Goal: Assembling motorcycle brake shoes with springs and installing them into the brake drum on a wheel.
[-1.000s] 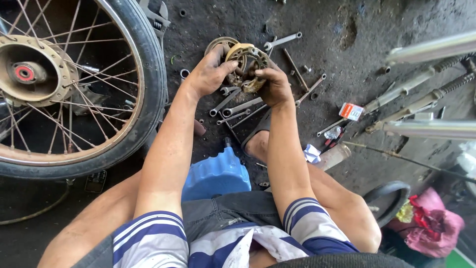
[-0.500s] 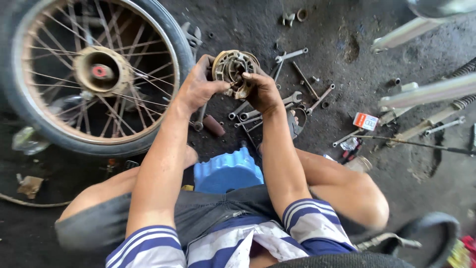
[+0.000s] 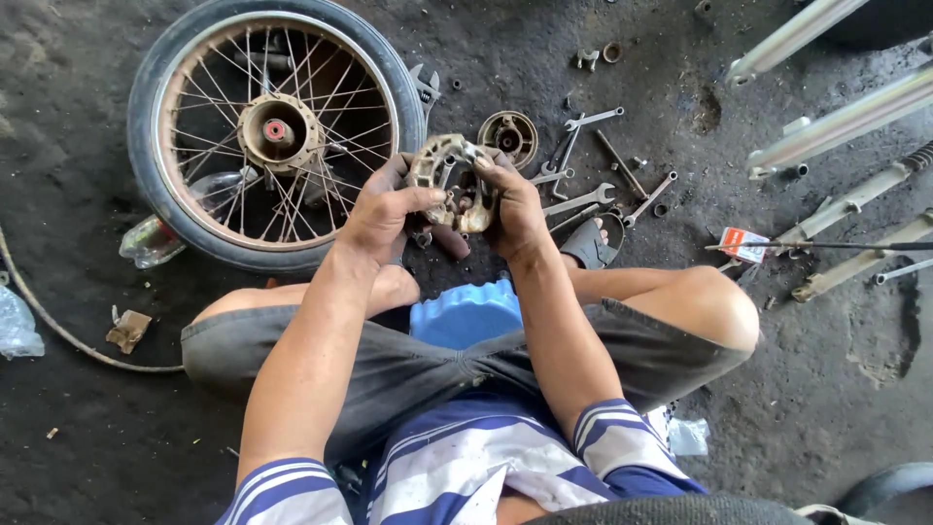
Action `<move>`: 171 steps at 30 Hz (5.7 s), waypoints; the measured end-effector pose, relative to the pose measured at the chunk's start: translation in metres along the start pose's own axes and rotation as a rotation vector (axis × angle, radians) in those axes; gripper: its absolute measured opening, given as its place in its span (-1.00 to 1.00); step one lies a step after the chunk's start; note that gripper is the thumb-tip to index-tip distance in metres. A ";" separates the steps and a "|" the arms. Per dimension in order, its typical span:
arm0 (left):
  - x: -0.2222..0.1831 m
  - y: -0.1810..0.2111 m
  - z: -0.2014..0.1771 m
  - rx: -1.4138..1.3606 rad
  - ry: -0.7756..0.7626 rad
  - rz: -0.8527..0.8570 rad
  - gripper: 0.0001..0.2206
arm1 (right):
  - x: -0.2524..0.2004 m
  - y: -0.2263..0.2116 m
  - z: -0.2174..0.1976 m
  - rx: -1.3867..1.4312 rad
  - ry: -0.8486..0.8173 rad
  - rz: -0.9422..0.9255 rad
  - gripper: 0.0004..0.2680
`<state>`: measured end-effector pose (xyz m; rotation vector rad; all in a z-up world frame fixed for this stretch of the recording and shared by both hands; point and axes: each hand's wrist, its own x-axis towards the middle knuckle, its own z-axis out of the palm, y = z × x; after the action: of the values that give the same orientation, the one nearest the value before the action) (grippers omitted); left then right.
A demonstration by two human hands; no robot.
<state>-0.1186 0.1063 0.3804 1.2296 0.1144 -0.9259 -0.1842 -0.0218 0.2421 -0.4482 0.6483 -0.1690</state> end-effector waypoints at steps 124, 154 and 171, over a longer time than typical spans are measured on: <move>0.061 -0.128 -0.068 0.684 -0.021 0.337 -0.51 | 0.031 0.096 -0.153 -0.311 0.072 0.068 -0.79; 0.096 -0.172 -0.061 1.331 -0.220 0.959 -0.67 | 0.043 0.047 -0.159 -0.259 -0.043 0.108 -0.92; 0.215 -0.332 -0.186 1.068 0.337 -0.157 -0.62 | 0.040 0.043 -0.151 -0.060 0.672 0.085 -0.81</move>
<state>-0.1252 0.1348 -0.0556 2.3930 -0.0322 -0.9203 -0.2454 -0.0474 0.0942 -0.4185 1.3321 -0.2218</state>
